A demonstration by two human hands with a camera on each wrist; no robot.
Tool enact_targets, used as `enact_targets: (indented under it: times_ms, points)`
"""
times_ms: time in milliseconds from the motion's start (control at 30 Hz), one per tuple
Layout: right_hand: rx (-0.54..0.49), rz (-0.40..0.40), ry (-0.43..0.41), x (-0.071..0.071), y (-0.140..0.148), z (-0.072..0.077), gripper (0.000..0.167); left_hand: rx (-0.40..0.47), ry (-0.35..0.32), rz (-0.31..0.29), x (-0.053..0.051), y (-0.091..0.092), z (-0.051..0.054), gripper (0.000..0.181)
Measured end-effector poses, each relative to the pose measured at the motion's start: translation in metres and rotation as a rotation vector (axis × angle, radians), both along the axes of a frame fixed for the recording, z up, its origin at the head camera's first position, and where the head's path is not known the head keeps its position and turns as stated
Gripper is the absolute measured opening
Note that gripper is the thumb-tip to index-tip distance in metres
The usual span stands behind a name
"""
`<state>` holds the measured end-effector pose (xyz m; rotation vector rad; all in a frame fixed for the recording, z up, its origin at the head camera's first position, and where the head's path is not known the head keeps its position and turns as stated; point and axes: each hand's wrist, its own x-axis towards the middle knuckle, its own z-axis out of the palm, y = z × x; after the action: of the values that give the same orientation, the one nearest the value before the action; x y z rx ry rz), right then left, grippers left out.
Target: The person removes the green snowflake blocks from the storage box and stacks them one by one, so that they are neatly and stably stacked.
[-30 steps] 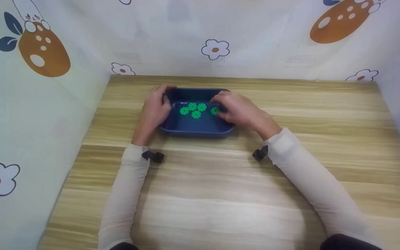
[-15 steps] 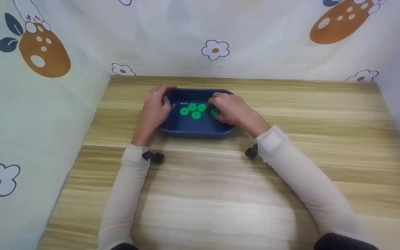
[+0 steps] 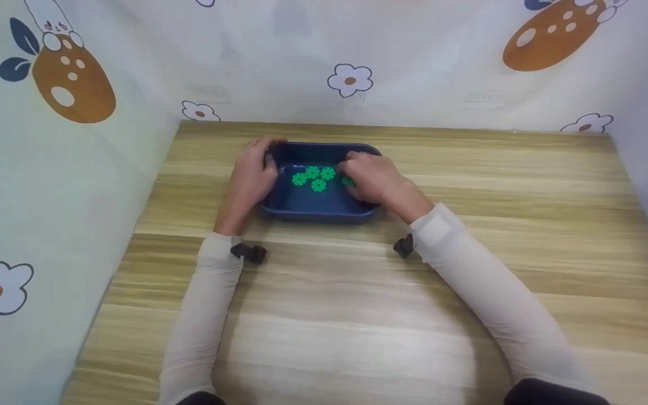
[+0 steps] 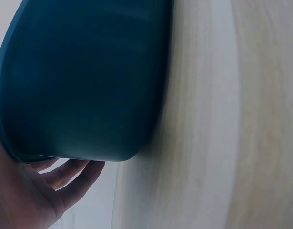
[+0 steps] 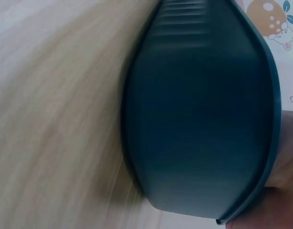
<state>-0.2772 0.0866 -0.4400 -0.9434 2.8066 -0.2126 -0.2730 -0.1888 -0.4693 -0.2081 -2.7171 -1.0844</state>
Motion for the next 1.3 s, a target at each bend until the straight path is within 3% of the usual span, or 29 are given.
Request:
enact_targets:
  times_ms: [233,533,733,1300]
  points:
    - [-0.003,-0.009,0.002,-0.001,-0.002,-0.001,0.030,-0.003,-0.005,0.001,-0.001,-0.001,0.000,0.050]
    - [-0.079,0.029,0.038,-0.004,0.003,-0.007,0.024,-0.002,0.039,-0.006,-0.001,-0.001,-0.001,0.047]
    - [-0.202,0.015,0.017,-0.004,0.009,-0.009,0.037,-0.005,0.042,-0.013,-0.002,0.000,-0.001,0.048]
    - [-0.619,-0.073,-0.021,-0.003,0.018,-0.018,0.036,0.002,0.019,-0.010,0.000,-0.001,0.000,0.048]
